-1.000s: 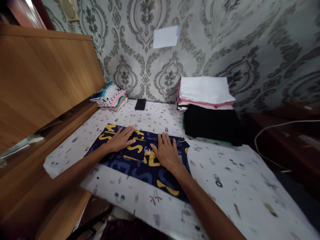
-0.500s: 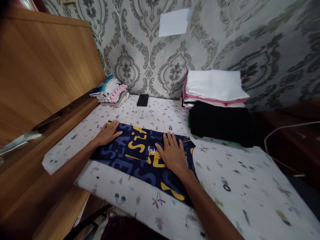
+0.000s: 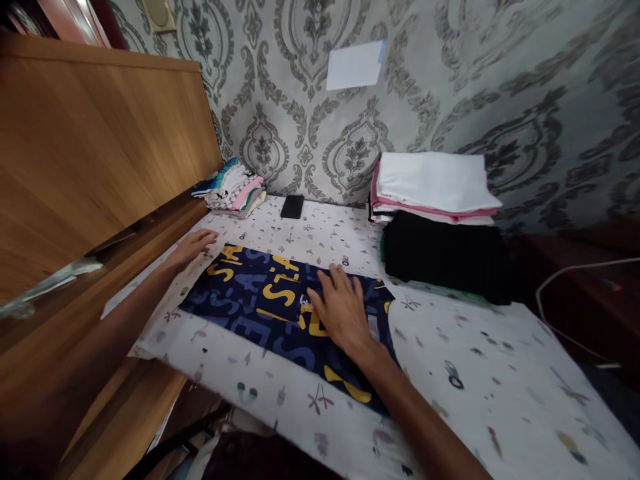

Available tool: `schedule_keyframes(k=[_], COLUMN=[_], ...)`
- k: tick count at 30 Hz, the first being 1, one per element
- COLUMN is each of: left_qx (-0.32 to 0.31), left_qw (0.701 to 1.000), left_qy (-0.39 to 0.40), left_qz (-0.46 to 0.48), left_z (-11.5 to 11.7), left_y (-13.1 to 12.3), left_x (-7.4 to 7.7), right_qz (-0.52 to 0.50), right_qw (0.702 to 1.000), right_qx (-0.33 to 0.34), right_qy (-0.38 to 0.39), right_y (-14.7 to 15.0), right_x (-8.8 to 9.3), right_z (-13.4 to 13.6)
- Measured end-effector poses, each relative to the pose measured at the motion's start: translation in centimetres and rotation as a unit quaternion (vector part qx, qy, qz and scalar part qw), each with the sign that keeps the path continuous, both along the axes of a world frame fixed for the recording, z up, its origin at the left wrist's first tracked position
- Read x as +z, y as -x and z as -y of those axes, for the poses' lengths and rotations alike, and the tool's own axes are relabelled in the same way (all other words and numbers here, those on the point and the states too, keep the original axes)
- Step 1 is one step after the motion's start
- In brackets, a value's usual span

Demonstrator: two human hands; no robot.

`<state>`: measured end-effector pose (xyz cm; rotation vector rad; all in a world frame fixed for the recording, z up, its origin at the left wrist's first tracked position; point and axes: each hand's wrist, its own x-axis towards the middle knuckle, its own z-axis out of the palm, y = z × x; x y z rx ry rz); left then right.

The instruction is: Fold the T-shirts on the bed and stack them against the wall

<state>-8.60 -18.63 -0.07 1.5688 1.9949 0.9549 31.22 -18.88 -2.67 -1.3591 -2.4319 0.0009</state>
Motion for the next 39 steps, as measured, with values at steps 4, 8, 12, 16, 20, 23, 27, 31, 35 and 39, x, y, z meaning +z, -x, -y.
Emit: schedule_keyframes(k=[4,8,12,16,20,23,27,31,35,39], left_qx=[0.027,0.025,0.024,0.025,0.011,0.003,-0.009,-0.02,-0.035,-0.054], left_qw=[0.997,0.995,0.992,0.989,0.987,0.988,0.99,0.991,0.993,0.994], left_qy=[0.065,0.08,0.092,0.112,0.127,0.128,0.124,0.124,0.113,0.089], left_qz=[-0.01,-0.051,-0.08,-0.093,-0.093,-0.085,-0.065,-0.038,-0.007,0.014], left_z=[-1.3,-3.3,-4.8,-5.5,-5.7,-5.7,-5.4,-4.7,-4.1,-3.9], left_y=[1.4,0.7,0.1,0.0,0.1,0.1,-0.3,-1.3,-2.8,-5.1], left_x=[0.3,-0.7,-1.5,-1.7,-1.6,-1.3,-0.2,1.4,3.4,5.4], right_qz=[-0.018,0.016,0.051,0.061,0.078,0.103,0.105,0.055,-0.086,-0.259], right_qw=[0.98,0.952,0.95,0.948,0.947,0.939,0.931,0.942,0.953,0.924], right_qx=[0.195,0.299,0.302,0.306,0.295,0.3,0.318,0.293,0.215,0.144], right_qy=[0.028,0.065,0.058,0.064,0.101,0.132,0.144,0.153,0.196,0.24], right_y=[6.4,12.9,17.1,20.3,22.8,23.7,23.6,23.0,21.4,18.4], right_x=[2.7,3.9,4.1,4.1,4.2,4.6,4.9,4.9,5.0,5.1], right_z=[3.5,6.4,7.6,7.7,7.3,7.0,6.9,7.2,7.6,7.9])
